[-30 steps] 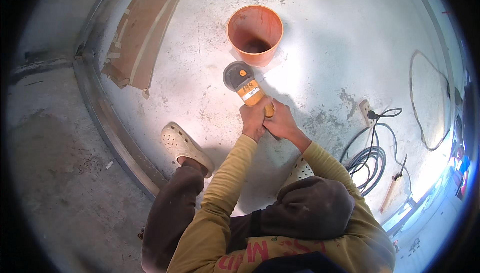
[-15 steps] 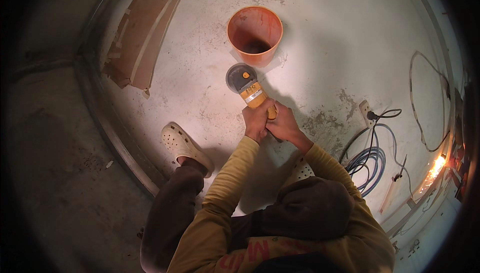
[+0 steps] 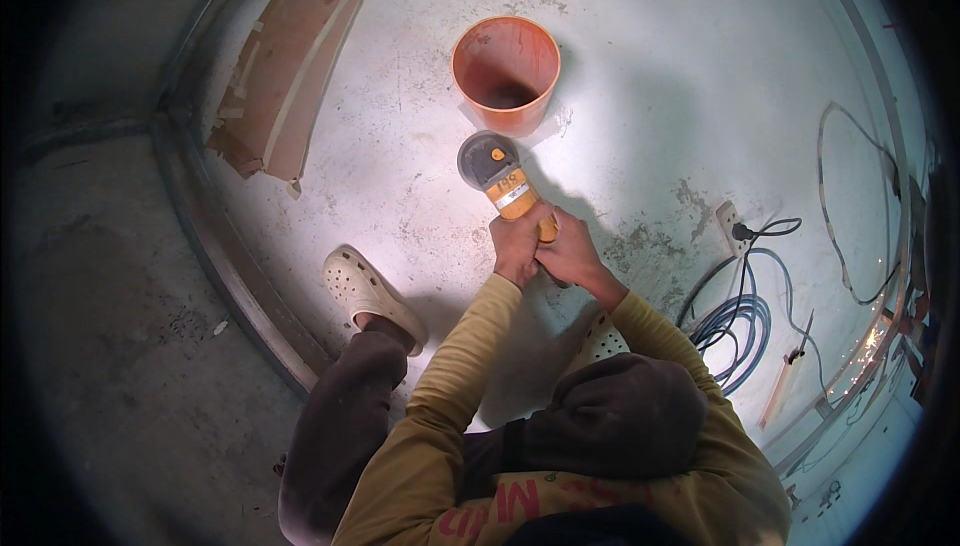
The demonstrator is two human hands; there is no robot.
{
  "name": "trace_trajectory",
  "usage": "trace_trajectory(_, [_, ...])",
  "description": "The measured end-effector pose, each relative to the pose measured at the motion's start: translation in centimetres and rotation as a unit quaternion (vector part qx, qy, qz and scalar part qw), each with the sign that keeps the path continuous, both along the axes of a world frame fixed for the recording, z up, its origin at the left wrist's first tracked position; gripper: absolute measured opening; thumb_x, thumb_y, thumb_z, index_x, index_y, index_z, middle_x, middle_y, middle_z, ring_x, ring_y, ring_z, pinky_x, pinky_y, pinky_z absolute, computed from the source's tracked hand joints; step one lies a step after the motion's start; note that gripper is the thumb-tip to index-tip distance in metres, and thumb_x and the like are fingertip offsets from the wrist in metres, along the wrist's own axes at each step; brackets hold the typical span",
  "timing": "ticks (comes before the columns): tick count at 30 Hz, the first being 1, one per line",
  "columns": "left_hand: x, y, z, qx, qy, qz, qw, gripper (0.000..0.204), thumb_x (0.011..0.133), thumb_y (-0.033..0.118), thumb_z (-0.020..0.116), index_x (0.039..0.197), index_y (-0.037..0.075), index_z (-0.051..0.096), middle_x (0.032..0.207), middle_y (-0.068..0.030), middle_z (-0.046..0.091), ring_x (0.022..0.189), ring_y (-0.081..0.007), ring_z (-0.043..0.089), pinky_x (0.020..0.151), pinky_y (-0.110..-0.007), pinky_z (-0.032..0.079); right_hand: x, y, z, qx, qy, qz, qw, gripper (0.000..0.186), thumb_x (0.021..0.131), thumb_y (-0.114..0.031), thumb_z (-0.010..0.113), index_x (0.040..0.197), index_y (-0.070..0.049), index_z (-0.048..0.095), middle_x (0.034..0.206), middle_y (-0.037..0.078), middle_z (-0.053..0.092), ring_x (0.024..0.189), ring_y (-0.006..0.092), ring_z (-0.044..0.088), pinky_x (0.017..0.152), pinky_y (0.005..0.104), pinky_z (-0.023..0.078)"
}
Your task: The person uses an angle grinder to grind a section of the floor. They move an orange bucket out of the way and continue grinding around a circular floor opening.
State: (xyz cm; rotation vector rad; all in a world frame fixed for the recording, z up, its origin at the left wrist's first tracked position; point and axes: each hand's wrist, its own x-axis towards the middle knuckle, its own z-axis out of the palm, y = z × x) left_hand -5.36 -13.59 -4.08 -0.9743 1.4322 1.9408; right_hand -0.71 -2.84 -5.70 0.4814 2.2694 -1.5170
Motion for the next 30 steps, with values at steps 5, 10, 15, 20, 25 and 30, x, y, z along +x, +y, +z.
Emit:
trace_trajectory(5, [0.4, 0.4, 0.0, 0.0, -0.01, 0.012, 1.0, 0.035, 0.082, 0.008, 0.083, 0.11, -0.009, 0.069, 0.1, -0.0135, 0.074, 0.084, -0.0221, 0.074, 0.074, -0.036, 0.06, 0.3, 0.4, -0.1, -0.003, 0.007, -0.001, 1.0, 0.051, 0.075, -0.023, 0.084, 0.111, 0.005, 0.062, 0.1, 0.03, 0.073, 0.1, 0.0489, 0.071, 0.086, 0.0506, 0.059])
trace_trajectory(10, [0.7, 0.9, 0.1, 0.0, -0.016, 0.002, 1.0, 0.035, 0.082, 0.008, 0.083, 0.109, -0.009, 0.069, 0.1, -0.0135, 0.073, 0.083, -0.0225, 0.074, 0.074, -0.036, 0.06, 0.9, 0.7, -0.1, 0.001, 0.014, -0.009, 1.0, 0.052, 0.075, -0.023, 0.085, 0.114, 0.004, 0.063, 0.1, 0.029, 0.074, 0.099, 0.0481, 0.072, 0.086, 0.0507, 0.059])
trace_trajectory(15, [1.1, 1.4, 0.0, 0.03, -0.001, 0.018, 0.999, 0.031, 0.083, 0.005, 0.083, 0.107, -0.008, 0.069, 0.098, -0.0115, 0.073, 0.083, -0.0214, 0.073, 0.073, -0.036, 0.06, 1.2, 1.2, 0.5, 0.009, 0.013, -0.008, 1.0, 0.053, 0.077, -0.025, 0.084, 0.117, 0.004, 0.063, 0.098, 0.028, 0.074, 0.096, 0.0479, 0.072, 0.084, 0.0513, 0.059])
trace_trajectory(20, [1.3, 2.1, -0.4, 0.051, 0.01, 0.035, 0.998, 0.026, 0.084, 0.002, 0.082, 0.105, -0.007, 0.069, 0.098, -0.0099, 0.073, 0.082, -0.0195, 0.072, 0.071, -0.035, 0.06, 1.2, 1.7, 1.0, 0.023, -0.004, -0.017, 1.0, 0.05, 0.08, -0.025, 0.082, 0.117, 0.003, 0.065, 0.097, 0.026, 0.076, 0.093, 0.0434, 0.075, 0.082, 0.0479, 0.059])
trace_trajectory(25, [1.4, 2.1, -0.3, 0.045, -0.005, 0.002, 0.999, 0.031, 0.085, 0.006, 0.082, 0.108, -0.007, 0.067, 0.1, -0.0111, 0.072, 0.083, -0.021, 0.073, 0.073, -0.035, 0.06, 1.5, 2.1, 0.3, 0.015, 0.016, -0.001, 1.0, 0.05, 0.077, -0.021, 0.083, 0.115, 0.003, 0.063, 0.098, 0.024, 0.076, 0.096, 0.0434, 0.075, 0.081, 0.0475, 0.06])
trace_trajectory(30, [1.9, 2.6, -0.2, 0.047, -0.009, -0.028, 0.998, 0.036, 0.083, 0.01, 0.083, 0.111, -0.006, 0.067, 0.101, -0.012, 0.071, 0.084, -0.0219, 0.073, 0.075, -0.036, 0.06, 2.9, 2.7, -0.5, -0.006, 0.045, -0.028, 0.999, 0.053, 0.077, -0.021, 0.084, 0.12, 0.002, 0.063, 0.104, 0.024, 0.075, 0.099, 0.0429, 0.075, 0.083, 0.0454, 0.06])
